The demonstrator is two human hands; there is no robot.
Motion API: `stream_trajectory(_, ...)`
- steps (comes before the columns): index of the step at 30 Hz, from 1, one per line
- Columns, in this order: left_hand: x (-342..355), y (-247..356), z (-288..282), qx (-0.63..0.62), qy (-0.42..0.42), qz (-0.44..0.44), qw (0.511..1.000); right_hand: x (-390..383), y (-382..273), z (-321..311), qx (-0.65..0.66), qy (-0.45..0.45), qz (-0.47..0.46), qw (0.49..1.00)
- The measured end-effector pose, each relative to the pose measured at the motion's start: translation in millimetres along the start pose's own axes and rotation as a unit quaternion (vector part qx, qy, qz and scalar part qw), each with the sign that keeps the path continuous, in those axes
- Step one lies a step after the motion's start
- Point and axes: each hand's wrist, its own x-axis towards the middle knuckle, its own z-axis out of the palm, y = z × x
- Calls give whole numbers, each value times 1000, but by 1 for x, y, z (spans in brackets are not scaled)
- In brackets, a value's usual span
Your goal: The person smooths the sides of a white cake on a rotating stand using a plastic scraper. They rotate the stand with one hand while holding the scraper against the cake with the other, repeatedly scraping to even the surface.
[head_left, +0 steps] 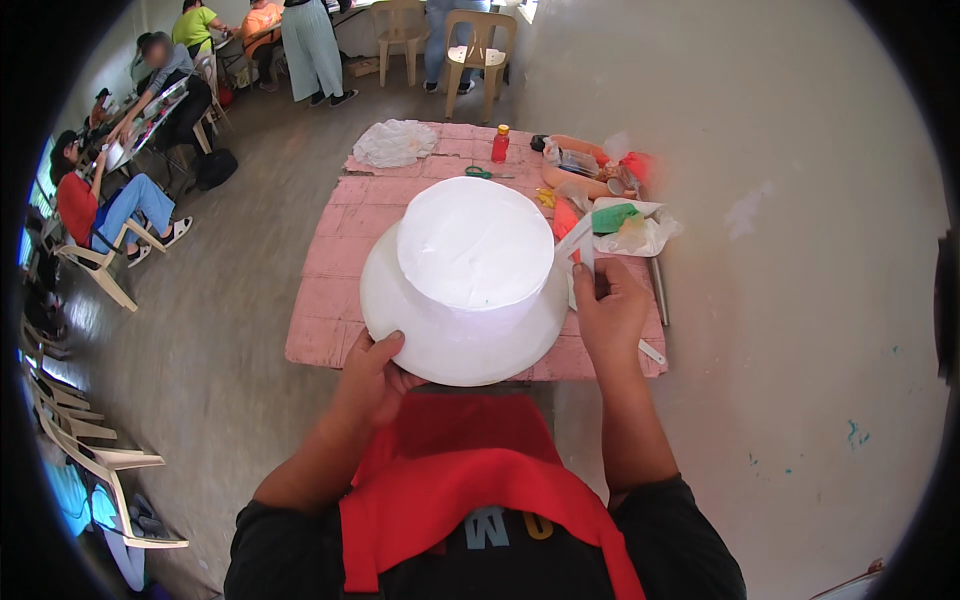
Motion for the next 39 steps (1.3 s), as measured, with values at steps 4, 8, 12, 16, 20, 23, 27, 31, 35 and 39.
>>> stream_trajectory(4,-3,-2,1,-13,-22,-6,1000,-2,0,4,-34,-6,-30,999)
stream_trajectory(8,-6,-3,8,-38,-2,-28,999,-6,-2,5,-43,-13,-38,998)
stream_trajectory(12,-7,-3,5,-19,-12,-46,999,-12,-7,2,-50,-24,-38,998)
stream_trajectory(16,-4,-8,-12,-17,-25,-73,997,-17,-9,1,-58,-26,-51,997)
stream_trajectory(20,-6,-9,-5,-35,-12,-93,995,-22,-9,1,-77,-20,-75,994)
stream_trajectory(23,-9,-11,-3,-14,-21,-91,996,-27,-9,0,-76,-11,-92,993)
stream_trajectory(27,-13,-14,0,45,-3,-99,994,-32,-11,-1,-84,-9,-105,991)
stream_trajectory(31,-20,-15,13,69,6,-109,992,-39,-14,-2,-81,-13,-98,992)
stream_trajectory(35,-22,-17,14,70,-21,-152,986,-44,-16,-3,-83,-5,-120,989)
stream_trajectory(39,-24,-18,18,95,-41,-173,980,-48,-18,-6,-87,-14,-136,987)
